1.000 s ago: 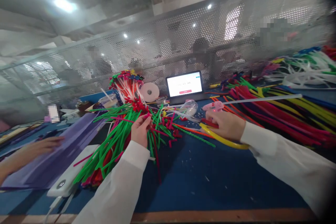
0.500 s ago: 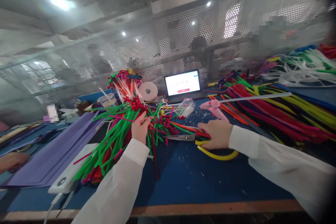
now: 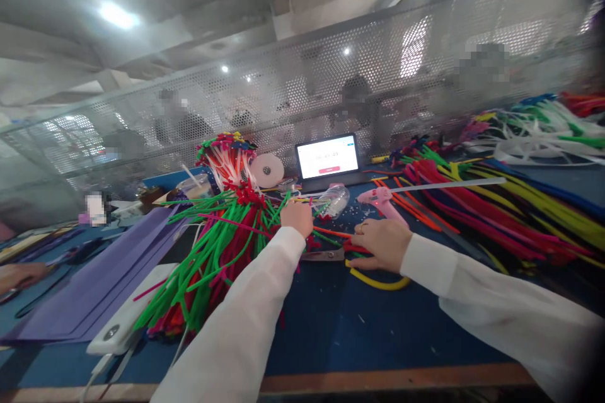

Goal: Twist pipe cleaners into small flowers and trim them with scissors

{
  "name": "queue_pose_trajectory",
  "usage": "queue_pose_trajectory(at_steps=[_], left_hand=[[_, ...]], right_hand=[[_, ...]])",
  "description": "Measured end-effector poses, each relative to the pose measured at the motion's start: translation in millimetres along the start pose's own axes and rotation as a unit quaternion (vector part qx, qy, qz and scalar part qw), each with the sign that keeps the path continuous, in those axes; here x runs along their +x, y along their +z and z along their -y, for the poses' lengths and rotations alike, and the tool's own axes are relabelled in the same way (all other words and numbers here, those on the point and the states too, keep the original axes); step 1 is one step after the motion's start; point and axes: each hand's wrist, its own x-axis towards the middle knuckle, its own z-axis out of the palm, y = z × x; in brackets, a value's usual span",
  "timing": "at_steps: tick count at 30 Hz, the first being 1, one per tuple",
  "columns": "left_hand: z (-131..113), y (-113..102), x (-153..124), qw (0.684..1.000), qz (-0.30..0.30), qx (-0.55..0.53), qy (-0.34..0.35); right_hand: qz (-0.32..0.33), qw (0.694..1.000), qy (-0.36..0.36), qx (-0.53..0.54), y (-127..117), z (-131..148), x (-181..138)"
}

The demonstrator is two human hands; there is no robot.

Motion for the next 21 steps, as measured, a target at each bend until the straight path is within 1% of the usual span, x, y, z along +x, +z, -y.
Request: queue_pose_trajectory(at_steps=[2,4,6,10,11,13,14,16,17,18,19,20,21], left_hand=[[0.2,9.3,6.1,0.999,0.003,0.035,-0.004],[0.7,9.8,5.2,0.998,-0.001,0.060,-0.001],[-1.3,1.6,-2.1,0.997,-0.015,0.077,0.011],[-15.2,-26.7,-28.7,0.993,-0.049,0.098,0.053],[-19.3,-32.7,-36.1,0.990,-0.052,0.104,0.074],[-25.4,-40.2,-49.3,0.974,-0.059,0.132,0.173],[-26.7,-41.4,-54.7,0.968,-0.062,0.134,0.201],[-25.3,-39.2,-62.6,0.965,-0.075,0.120,0.220],[-23.0,-36.4,-65.4,0.966,-0.083,0.108,0.221],[-20.4,-33.1,-67.7,0.966,-0.092,0.093,0.223],[-17.7,-29.7,-69.7,0.965,-0.100,0.076,0.230],[-15.5,-26.5,-71.8,0.964,-0.110,0.056,0.236],[-14.1,-23.9,-74.1,0.960,-0.121,0.034,0.249]], right_hand=[[-0.002,1.000,0.004,0.005,0.7,-0.9,-0.3],[-0.011,1.000,0.005,0.010,-2.4,-1.5,-0.1],[-0.039,0.999,0.019,0.015,-9.3,-1.3,1.4],[-0.100,0.992,0.068,0.018,-25.8,2.6,10.9],[-0.109,0.992,0.064,0.018,-28.6,4.0,14.3],[-0.119,0.991,0.057,0.019,-31.4,6.5,20.8],[-0.114,0.992,0.042,0.030,-31.3,7.4,23.5],[-0.124,0.988,0.028,0.089,-29.0,8.0,26.9],[-0.129,0.981,0.024,0.145,-27.0,7.9,27.6],[-0.129,0.966,0.020,0.222,-24.6,7.8,27.8],[-0.117,0.940,0.019,0.320,-21.9,7.8,27.7],[-0.097,0.898,0.020,0.428,-18.9,8.1,27.3],[-0.072,0.838,0.027,0.540,-15.5,8.8,27.0]])
